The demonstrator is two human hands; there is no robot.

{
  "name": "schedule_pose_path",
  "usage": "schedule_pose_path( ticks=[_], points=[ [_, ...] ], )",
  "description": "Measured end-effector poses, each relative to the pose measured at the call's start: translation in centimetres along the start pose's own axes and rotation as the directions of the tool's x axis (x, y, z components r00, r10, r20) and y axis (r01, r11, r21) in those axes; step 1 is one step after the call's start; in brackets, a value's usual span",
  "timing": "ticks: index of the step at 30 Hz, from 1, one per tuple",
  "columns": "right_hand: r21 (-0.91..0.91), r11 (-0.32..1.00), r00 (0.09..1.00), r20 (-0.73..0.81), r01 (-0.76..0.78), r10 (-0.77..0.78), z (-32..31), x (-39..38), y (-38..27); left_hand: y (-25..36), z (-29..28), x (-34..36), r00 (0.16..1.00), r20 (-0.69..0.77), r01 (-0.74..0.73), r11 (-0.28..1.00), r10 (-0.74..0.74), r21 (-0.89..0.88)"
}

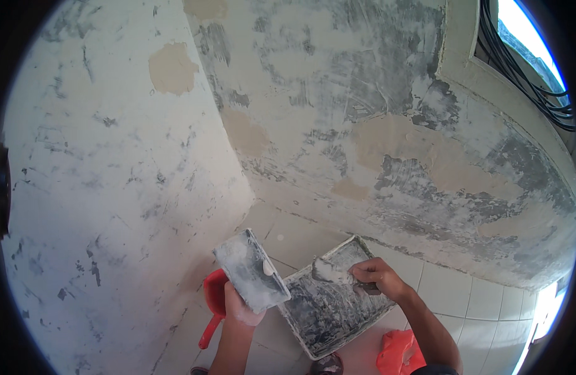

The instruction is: Applying plaster or putty to a wall and ceiling corner using spatulas.

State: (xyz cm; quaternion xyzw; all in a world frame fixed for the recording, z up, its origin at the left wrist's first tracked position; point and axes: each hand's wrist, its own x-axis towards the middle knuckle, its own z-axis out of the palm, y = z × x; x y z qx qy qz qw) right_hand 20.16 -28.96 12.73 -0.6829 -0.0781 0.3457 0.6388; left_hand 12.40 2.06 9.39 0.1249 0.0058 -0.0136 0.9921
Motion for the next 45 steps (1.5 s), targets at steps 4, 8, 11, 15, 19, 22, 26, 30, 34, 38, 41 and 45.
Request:
schedule_pose_path(
  ticks=[4,8,11,15,19,22,26,30,34,38,41,45],
  points=[
    [0.345,0.917,0.955,-0.277,0.199,-0.103,-1.5,-0.8,1.6,3.2,0.2,8.3,0.858,-0.181,-0.345,0.800,0.481,0.490],
    [0.381,0.912,0.951,-0.307,0.153,-0.032,-1.8,0.0,3.7,6.7,-1.1,17.2,0.710,-0.085,-0.493,0.581,0.699,0.648],
    [0.383,0.916,0.954,-0.300,0.117,0.003,-1.3,0.2,4.5,8.1,-2.7,22.6,0.613,0.116,-0.527,0.295,0.782,0.797],
    [0.393,0.918,0.948,-0.309,0.061,0.069,-1.7,1.2,5.5,8.1,-3.5,27.4,0.449,0.224,-0.572,0.086,0.865,0.816],
    [0.432,0.901,0.943,-0.317,0.049,0.101,-2.6,1.7,6.1,6.8,-3.6,30.3,0.374,0.318,-0.535,-0.078,0.871,0.841],
    [0.447,0.893,0.936,-0.332,0.045,0.119,-3.1,2.0,6.1,6.5,-3.8,31.8,0.319,0.305,-0.559,-0.082,0.898,0.825],
    [0.401,0.915,0.938,-0.331,0.037,0.107,-3.7,2.3,6.1,5.1,-3.2,32.4,0.316,0.368,-0.530,-0.158,0.874,0.833],
    [0.401,0.916,0.940,-0.318,0.015,0.124,-3.4,2.8,6.3,2.6,-2.8,31.7,0.326,0.310,-0.478,-0.128,0.893,0.869],
    [0.453,0.891,0.928,-0.346,0.037,0.138,-3.0,2.5,6.9,-1.9,-3.8,28.7,0.402,0.393,-0.543,-0.130,0.827,0.830],
    [0.413,0.910,0.932,-0.340,0.027,0.127,-3.0,2.5,6.9,0.1,-2.7,27.4,0.399,0.299,-0.589,-0.008,0.867,0.808],
    [0.440,0.896,0.930,-0.351,0.061,0.109,-3.2,2.1,6.5,5.0,-3.1,29.9,0.313,0.252,-0.535,-0.049,0.916,0.843],
    [0.444,0.895,0.927,-0.351,0.040,0.133,-3.0,2.0,6.5,5.5,-2.3,32.1,0.283,0.270,-0.514,-0.092,0.920,0.853]
  ],
)
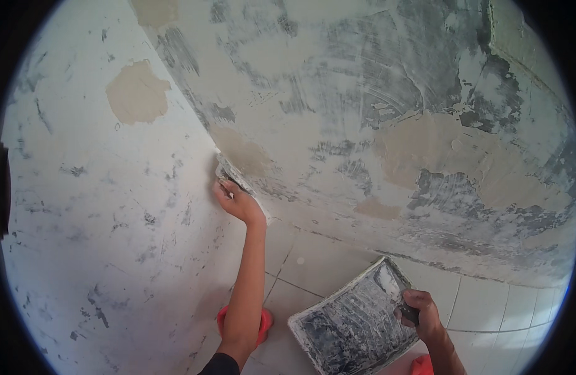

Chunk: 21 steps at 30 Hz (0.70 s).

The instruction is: Applying plaster or putty to a wall and ceiling corner using spatulas.

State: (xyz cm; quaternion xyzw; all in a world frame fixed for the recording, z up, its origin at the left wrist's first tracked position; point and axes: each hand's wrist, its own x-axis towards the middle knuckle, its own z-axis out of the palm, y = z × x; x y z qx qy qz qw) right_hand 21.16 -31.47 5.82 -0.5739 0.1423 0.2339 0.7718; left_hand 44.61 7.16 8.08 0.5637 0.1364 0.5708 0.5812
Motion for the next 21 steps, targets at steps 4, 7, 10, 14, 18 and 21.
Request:
schedule_pose_path(
  ticks=[4,7,10,14,18,21],
  points=[
    [-0.044,0.999,1.000,0.001,0.000,0.000,0.5,-0.4,-0.3,1.1,1.6,-1.6,0.999,-0.019,0.027,0.999,-0.027,0.017],
    [-0.071,0.997,1.000,0.013,0.010,-0.009,0.5,-0.7,-0.3,1.9,2.0,-4.0,0.999,-0.042,0.018,1.000,-0.017,0.012],
    [-0.067,0.998,1.000,-0.025,0.005,-0.007,-0.1,-1.0,0.3,3.0,0.7,-7.3,0.988,0.143,-0.055,0.998,0.059,-0.027],
    [-0.043,0.999,0.996,-0.086,-0.013,0.009,0.0,-1.5,-0.1,4.8,-1.2,-5.1,0.986,0.088,0.160,0.966,-0.144,-0.205],
    [-0.024,1.000,0.996,-0.086,-0.020,0.018,0.0,-1.4,-0.3,0.8,-1.9,0.4,0.984,0.008,0.180,0.976,-0.181,-0.126],
    [-0.041,0.999,0.999,-0.045,-0.003,0.001,-0.3,-1.5,-0.1,0.0,-0.7,1.5,0.986,0.073,0.155,0.983,-0.148,-0.101]
  ],
)
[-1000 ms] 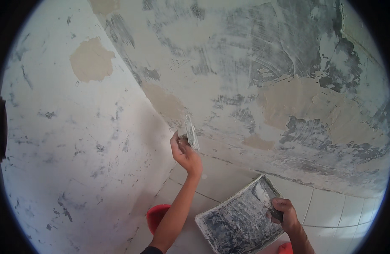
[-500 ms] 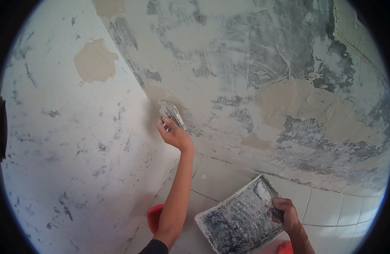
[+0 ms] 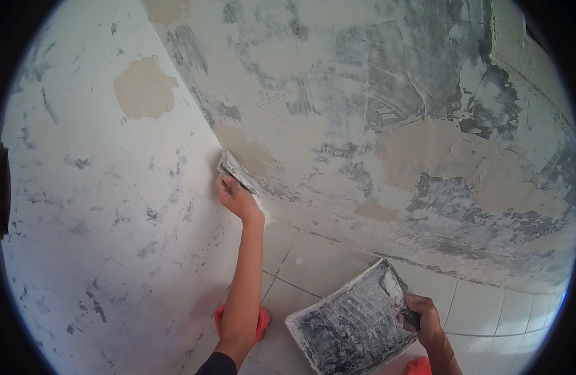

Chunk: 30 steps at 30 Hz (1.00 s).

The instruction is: Applying plaster or putty to a wall and ceiling corner using spatulas.

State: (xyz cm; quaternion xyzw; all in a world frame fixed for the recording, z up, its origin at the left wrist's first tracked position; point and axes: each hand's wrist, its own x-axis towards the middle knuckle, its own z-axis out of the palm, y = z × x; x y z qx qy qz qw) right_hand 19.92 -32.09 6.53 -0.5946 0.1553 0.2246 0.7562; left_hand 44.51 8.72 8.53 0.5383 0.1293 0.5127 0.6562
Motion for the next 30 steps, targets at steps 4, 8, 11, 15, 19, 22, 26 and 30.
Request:
schedule_pose_path(
  ticks=[4,8,11,15,19,22,26,30],
  points=[
    [0.013,1.000,1.000,-0.014,-0.022,0.022,-0.3,0.3,0.5,1.4,2.6,-1.7,0.993,-0.114,0.032,0.992,-0.018,0.125],
    [-0.028,1.000,1.000,0.030,-0.007,0.008,-0.4,0.2,0.5,4.8,4.1,-4.4,0.998,-0.064,-0.004,1.000,0.006,0.029],
    [-0.041,0.999,1.000,-0.004,-0.014,0.014,-0.3,-0.1,0.5,5.7,2.5,-6.6,0.996,0.088,-0.016,0.994,0.026,-0.110],
    [0.024,0.999,0.999,-0.021,-0.025,0.026,-0.8,0.0,1.1,6.6,-0.5,-4.1,0.973,-0.070,0.186,0.932,-0.218,-0.311],
    [0.033,0.999,1.000,0.011,-0.026,0.025,-0.5,-0.1,0.4,2.6,-1.0,0.2,0.988,-0.126,0.094,0.996,-0.092,0.009],
    [0.041,0.999,1.000,0.001,-0.031,0.031,-0.8,-0.2,0.5,1.7,0.7,0.6,0.997,-0.071,-0.009,0.987,0.020,0.163],
    [0.045,0.998,0.999,-0.016,-0.045,0.045,-1.0,-0.2,0.9,2.1,3.1,-1.6,0.992,-0.124,-0.007,0.984,0.029,0.175],
    [0.041,0.999,1.000,0.005,-0.026,0.026,-0.8,-0.4,0.8,3.6,4.2,-6.4,0.993,-0.021,-0.112,0.989,0.115,0.097]
  ],
)
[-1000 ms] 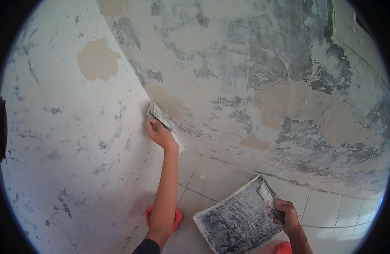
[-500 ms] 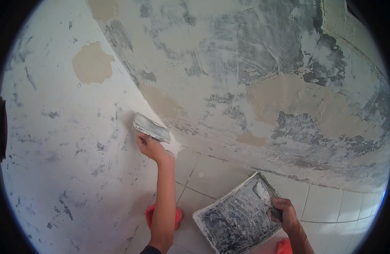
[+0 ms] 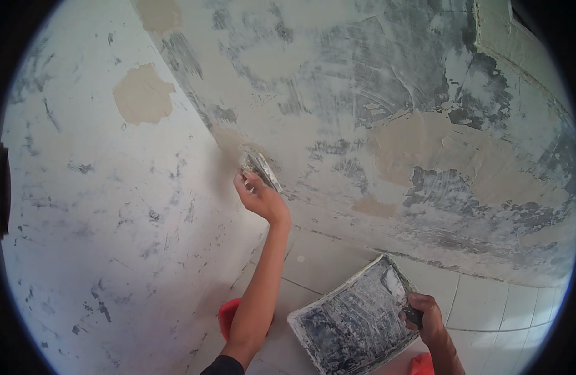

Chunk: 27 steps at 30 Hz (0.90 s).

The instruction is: Applying plaster or putty to a wall and ceiling corner using spatulas.

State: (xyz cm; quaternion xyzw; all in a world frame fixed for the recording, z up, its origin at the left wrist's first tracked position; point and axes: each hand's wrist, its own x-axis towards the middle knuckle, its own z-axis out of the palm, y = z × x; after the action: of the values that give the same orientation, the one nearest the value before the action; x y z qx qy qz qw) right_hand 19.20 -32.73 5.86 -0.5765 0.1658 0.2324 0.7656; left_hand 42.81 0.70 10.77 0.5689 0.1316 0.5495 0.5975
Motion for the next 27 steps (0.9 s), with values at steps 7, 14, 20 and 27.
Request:
schedule_pose_path(
  ticks=[7,14,20,27],
  points=[
    [-0.015,1.000,1.000,-0.022,0.011,-0.012,-0.4,-0.1,0.3,1.0,-2.8,-4.6,0.969,0.247,0.062,0.987,-0.023,-0.151],
    [0.017,1.000,1.000,-0.007,0.018,-0.018,-0.4,-0.6,0.0,-1.5,-2.3,9.0,0.988,-0.024,-0.152,0.988,0.152,0.023],
    [-0.024,1.000,0.999,-0.043,0.000,-0.001,0.2,-1.1,-0.5,-1.4,-0.3,6.1,0.984,-0.046,-0.168,0.980,0.174,0.110],
    [-0.030,0.999,0.996,-0.086,-0.016,0.013,1.2,-1.4,-0.5,-0.4,-1.7,-4.1,0.946,0.213,-0.257,0.966,0.244,0.034]
  ],
)
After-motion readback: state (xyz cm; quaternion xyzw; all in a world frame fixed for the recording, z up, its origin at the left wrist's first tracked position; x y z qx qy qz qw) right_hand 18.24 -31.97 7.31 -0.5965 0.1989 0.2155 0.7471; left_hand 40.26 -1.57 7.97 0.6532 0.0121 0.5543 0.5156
